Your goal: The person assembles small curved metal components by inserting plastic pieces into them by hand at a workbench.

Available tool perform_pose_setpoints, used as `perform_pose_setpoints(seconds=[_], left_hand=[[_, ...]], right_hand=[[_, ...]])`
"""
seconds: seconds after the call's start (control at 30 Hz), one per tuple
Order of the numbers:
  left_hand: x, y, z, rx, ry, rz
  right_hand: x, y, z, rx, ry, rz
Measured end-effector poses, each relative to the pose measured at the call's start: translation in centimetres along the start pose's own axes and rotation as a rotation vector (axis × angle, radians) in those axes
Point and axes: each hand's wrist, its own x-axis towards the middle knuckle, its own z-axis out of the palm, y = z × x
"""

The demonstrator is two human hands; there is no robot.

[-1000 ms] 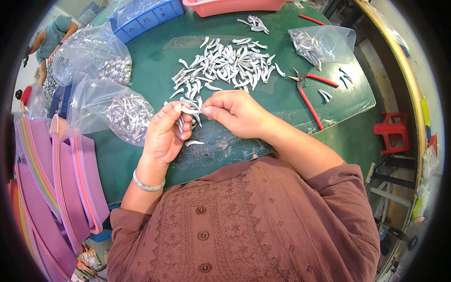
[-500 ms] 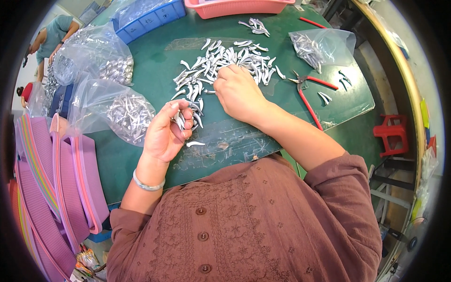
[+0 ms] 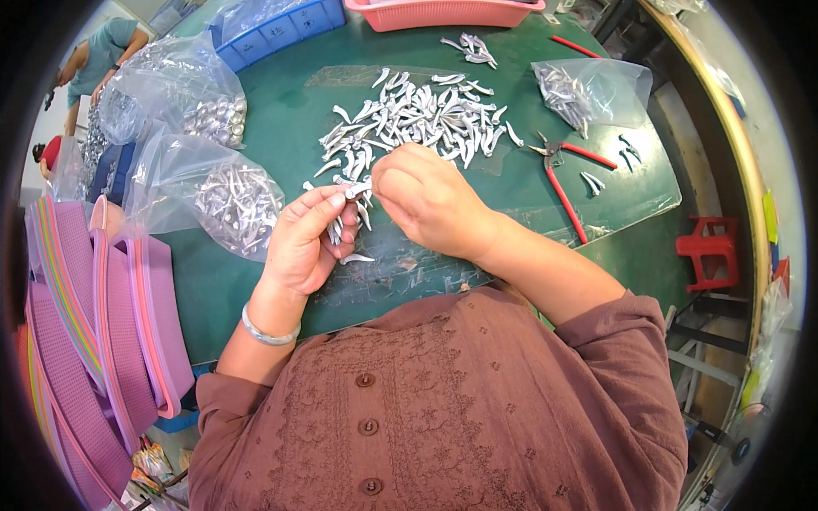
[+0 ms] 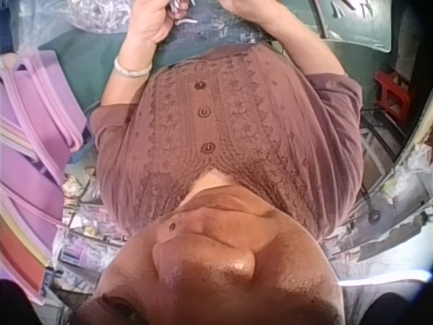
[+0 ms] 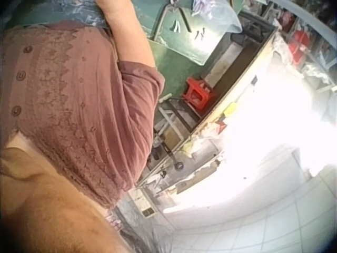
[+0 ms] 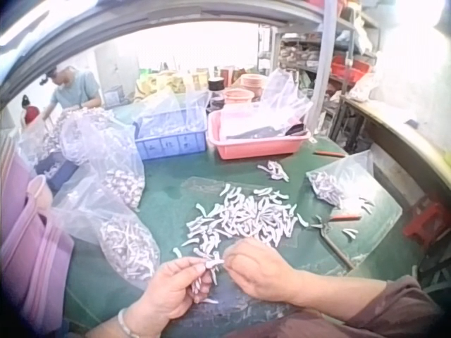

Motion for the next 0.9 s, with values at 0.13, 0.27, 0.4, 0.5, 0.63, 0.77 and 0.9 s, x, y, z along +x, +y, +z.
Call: perform_pose_setpoints(seconds=[0.13,0.27,0.4,0.5,0.63,0.77,0.9], left_hand=[[-0.1,0.0,0.1,0.009,0.001,0.006],[-0.1,0.0,0.2,0.008,-0.011,0.013],[0.0,0.0,0.1,0.037,-0.009,-0.004],[0.1,-0.1,0.0,0.074,-0.006,-0.033],[0.0,0.0,0.0,0.085,0.001,-0.039],[0.1,-0.1,0.0,0.072,-0.005,-0.03],[0.1,-0.1,-0.1,0.07,0.003,-0.034]], right_hand=[[-0.1,0.0,0.1,0.007,0.022,0.009],[0.0,0.0,0.0,0.008,0.023,0.018],[-0.1,-0.2,-0.1,0.017,0.023,0.029],[-0.2,-0.5,0.0,0.052,0.032,0.064],[-0.2,-0.6,-0.2,0.102,0.006,0.117],[-0.5,-0.6,-0.6,0.268,-0.025,0.355],[-0.7,-0.6,-1.1,0.389,-0.085,0.481]])
